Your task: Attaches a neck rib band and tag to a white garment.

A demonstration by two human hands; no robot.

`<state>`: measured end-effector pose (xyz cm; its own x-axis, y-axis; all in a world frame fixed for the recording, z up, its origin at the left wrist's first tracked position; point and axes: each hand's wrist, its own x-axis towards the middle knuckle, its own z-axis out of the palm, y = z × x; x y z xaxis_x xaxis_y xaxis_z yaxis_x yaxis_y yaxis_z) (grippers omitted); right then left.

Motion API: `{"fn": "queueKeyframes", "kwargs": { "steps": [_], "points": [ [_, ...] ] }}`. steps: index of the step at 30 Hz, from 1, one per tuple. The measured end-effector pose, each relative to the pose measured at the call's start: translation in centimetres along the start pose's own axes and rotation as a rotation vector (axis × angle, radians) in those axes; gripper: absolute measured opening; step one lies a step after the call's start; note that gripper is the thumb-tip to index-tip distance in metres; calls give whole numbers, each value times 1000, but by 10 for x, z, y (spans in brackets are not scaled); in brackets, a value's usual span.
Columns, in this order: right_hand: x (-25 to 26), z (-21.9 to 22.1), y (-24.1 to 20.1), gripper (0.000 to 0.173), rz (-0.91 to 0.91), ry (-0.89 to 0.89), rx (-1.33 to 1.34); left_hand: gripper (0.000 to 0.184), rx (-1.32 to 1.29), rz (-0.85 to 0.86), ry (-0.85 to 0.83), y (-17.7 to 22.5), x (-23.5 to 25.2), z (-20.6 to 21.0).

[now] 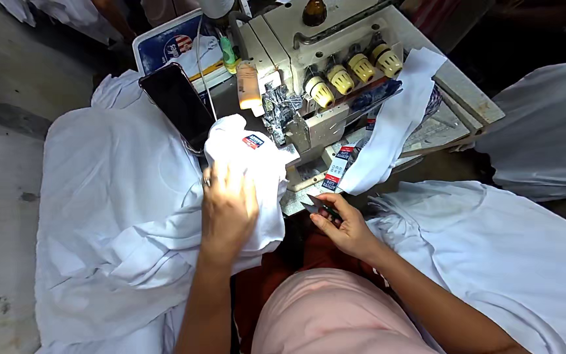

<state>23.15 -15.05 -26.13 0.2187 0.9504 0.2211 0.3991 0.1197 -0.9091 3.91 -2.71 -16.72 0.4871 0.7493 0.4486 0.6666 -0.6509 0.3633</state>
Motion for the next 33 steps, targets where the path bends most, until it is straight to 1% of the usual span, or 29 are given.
{"fn": "queueKeyframes", "kwargs": {
  "steps": [1,3,5,7,8,9,12,13,15,18,21,23,25,27,30,33],
  "points": [
    [0,3,-3,37,-9,-4,1,37,-47,-2,-25,-8,19,-2],
    [2,10,-10,36,-33,-10,-13,43,-121,-27,-141,-24,55,2],
    [2,12,-17,35,-64,-16,-74,53,-47,-134,-298,-37,78,6],
    [5,8,-23,35,-102,3,-194,62,44,-248,-377,-40,85,-1],
    [9,5,-25,35,-127,27,-276,63,62,-294,-394,-41,82,-8],
    [13,1,-25,34,-164,60,-369,59,67,-332,-403,-40,75,-16],
    [37,-12,-27,33,-288,94,-595,33,-2,-414,-392,-23,49,-46],
    [48,-16,-32,33,-321,83,-659,29,-40,-395,-380,-19,42,-52],
    [72,-19,-43,32,-376,56,-768,26,-128,-295,-297,-30,28,-48],
    [102,-11,-59,29,-432,25,-910,17,-206,-248,-238,-30,20,-44],
    [116,-1,-68,30,-468,-31,-998,19,-194,-213,-172,-26,16,-39],
    [121,5,-66,32,-508,-45,-1029,22,-133,-149,-111,-24,14,-34],
    [124,7,-63,28,-537,-46,-1030,24,-88,-92,-61,-20,13,-31],
    [122,6,-61,29,-533,-32,-968,20,-113,-116,-40,-16,11,-28],
    [110,-2,-63,31,-481,45,-773,13,-352,-215,-37,-11,10,-23],
    [91,-15,-82,35,-376,-21,-651,7,-647,-313,-82,-6,9,-19]
  ]
}}
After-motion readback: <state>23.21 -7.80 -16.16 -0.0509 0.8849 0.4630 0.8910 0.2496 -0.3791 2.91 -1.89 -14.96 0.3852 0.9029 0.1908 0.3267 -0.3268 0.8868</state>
